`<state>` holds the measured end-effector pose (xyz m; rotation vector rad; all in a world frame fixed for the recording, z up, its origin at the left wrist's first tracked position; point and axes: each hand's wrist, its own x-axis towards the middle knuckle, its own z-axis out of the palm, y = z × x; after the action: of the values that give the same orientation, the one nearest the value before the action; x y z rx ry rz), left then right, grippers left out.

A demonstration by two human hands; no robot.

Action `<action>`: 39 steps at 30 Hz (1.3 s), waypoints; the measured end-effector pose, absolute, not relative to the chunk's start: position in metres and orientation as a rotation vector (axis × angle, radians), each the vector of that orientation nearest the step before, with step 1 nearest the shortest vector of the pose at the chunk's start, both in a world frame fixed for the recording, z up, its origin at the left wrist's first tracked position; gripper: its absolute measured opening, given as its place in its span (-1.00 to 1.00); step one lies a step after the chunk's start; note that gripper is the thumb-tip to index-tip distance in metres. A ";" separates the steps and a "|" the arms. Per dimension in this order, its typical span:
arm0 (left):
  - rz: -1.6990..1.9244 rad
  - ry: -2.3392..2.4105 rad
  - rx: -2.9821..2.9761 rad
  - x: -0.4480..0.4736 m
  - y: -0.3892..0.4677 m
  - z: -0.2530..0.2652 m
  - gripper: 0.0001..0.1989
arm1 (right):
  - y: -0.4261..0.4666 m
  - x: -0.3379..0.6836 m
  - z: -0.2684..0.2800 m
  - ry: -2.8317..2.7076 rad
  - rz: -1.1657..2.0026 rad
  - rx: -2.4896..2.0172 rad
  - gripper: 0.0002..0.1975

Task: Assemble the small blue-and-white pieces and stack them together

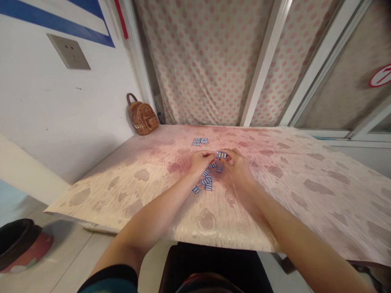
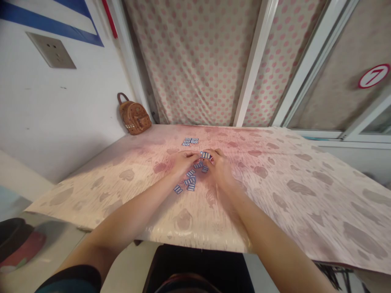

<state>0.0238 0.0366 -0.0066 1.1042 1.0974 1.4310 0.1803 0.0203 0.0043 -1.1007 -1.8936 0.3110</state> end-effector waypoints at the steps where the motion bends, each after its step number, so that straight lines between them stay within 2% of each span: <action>1: 1.425 1.094 1.096 0.024 0.036 -0.006 -0.94 | 0.021 0.180 0.004 -1.886 0.309 -1.093 -0.69; 4: 1.414 1.084 1.090 0.025 0.034 -0.005 -0.93 | 0.022 0.180 0.003 -1.870 0.314 -1.087 -0.71; 9: 1.455 1.173 1.156 0.018 0.034 -0.002 -0.93 | 0.030 0.183 -0.005 -1.807 0.393 -1.131 -0.61; 14: 1.493 1.217 1.184 0.007 0.040 -0.003 -0.90 | 0.043 0.188 -0.023 -2.013 0.428 -1.232 -0.86; 22: 1.493 1.203 1.188 0.007 0.043 -0.005 -0.92 | 0.040 0.183 -0.023 -2.110 0.454 -1.255 -0.94; 26: 1.512 1.240 1.238 0.004 0.045 -0.006 -0.93 | 0.035 0.185 -0.009 -2.030 0.403 -1.218 -0.80; 30: 1.502 1.314 1.304 0.006 0.042 -0.007 -0.91 | 0.033 0.190 0.002 -1.844 0.349 -1.172 -0.75; 36: 1.489 1.303 1.300 0.014 0.039 -0.009 -0.90 | 0.035 0.188 -0.001 -1.630 0.796 -1.053 -0.83; 39: 1.506 1.289 1.315 0.015 0.041 -0.012 -0.91 | 0.033 0.182 -0.001 -1.502 0.990 -1.025 -0.81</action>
<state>0.0154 0.0409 -0.0116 1.3154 1.2890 1.5057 0.1822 0.0332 -0.0010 -1.0253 -1.5016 0.9902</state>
